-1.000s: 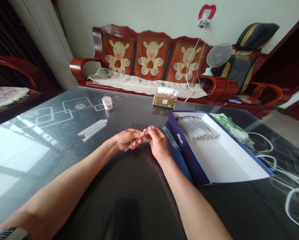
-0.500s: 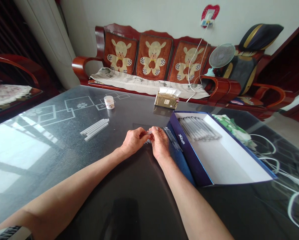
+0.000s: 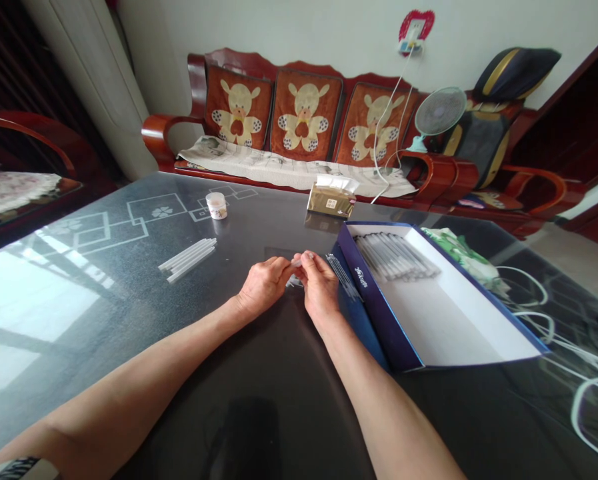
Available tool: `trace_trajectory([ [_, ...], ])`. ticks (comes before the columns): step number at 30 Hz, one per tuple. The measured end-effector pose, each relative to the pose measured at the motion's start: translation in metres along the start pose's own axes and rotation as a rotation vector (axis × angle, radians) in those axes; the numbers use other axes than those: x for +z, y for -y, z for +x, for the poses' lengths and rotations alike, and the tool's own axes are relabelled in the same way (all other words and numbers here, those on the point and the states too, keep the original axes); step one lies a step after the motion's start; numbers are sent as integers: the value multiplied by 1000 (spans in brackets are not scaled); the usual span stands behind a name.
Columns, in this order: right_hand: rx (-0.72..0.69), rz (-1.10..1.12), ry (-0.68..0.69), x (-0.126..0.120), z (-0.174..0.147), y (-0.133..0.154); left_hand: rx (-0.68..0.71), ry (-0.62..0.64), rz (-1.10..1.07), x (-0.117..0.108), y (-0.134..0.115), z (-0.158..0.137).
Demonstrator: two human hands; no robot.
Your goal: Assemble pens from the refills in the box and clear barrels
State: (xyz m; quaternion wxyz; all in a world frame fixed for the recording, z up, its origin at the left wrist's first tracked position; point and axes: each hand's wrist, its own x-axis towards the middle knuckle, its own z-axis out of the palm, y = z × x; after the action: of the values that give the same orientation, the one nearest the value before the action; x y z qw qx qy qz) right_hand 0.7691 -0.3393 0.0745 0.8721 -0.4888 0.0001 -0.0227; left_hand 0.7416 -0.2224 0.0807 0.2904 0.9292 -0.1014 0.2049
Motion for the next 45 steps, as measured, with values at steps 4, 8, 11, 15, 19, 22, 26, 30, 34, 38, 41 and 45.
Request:
trace_trajectory([
  [4, -44, -24, 38, -2, 2, 6, -235, 142, -543, -7, -1, 9],
  [8, -27, 3, 148, -2, 1, 9, -566, 575, -1235, -20, 4, 17],
  [11, -6, 39, 177, -1, 0, 10, -675, 698, -1469, -28, 9, 20],
  [15, 40, 60, 189, 0, -1, 9, -702, 760, -1505, -30, 11, 20],
  [19, 59, 61, 106, 0, -1, 4, -605, 592, -1334, -18, 7, 17],
  [22, 54, 66, 46, 0, 0, 0, -460, 332, -1045, -4, 3, 12],
  [26, 31, 70, 3, 0, 2, -2, -315, 132, -573, 3, -3, 6],
  [30, 43, 43, -21, 2, 0, -1, -218, 27, -274, -1, -7, 3],
  [34, 39, 30, -11, 1, 2, 3, -363, 172, -602, -7, -11, 6],
  [38, -33, 32, -29, -14, 17, 15, -608, 456, -1149, -16, -10, 13],
  [41, -194, -236, -85, -30, 29, 22, -607, 390, -1198, -19, -5, 16],
  [45, -542, -1107, -43, -49, 30, 17, -518, 169, -986, -12, 10, 18],
])
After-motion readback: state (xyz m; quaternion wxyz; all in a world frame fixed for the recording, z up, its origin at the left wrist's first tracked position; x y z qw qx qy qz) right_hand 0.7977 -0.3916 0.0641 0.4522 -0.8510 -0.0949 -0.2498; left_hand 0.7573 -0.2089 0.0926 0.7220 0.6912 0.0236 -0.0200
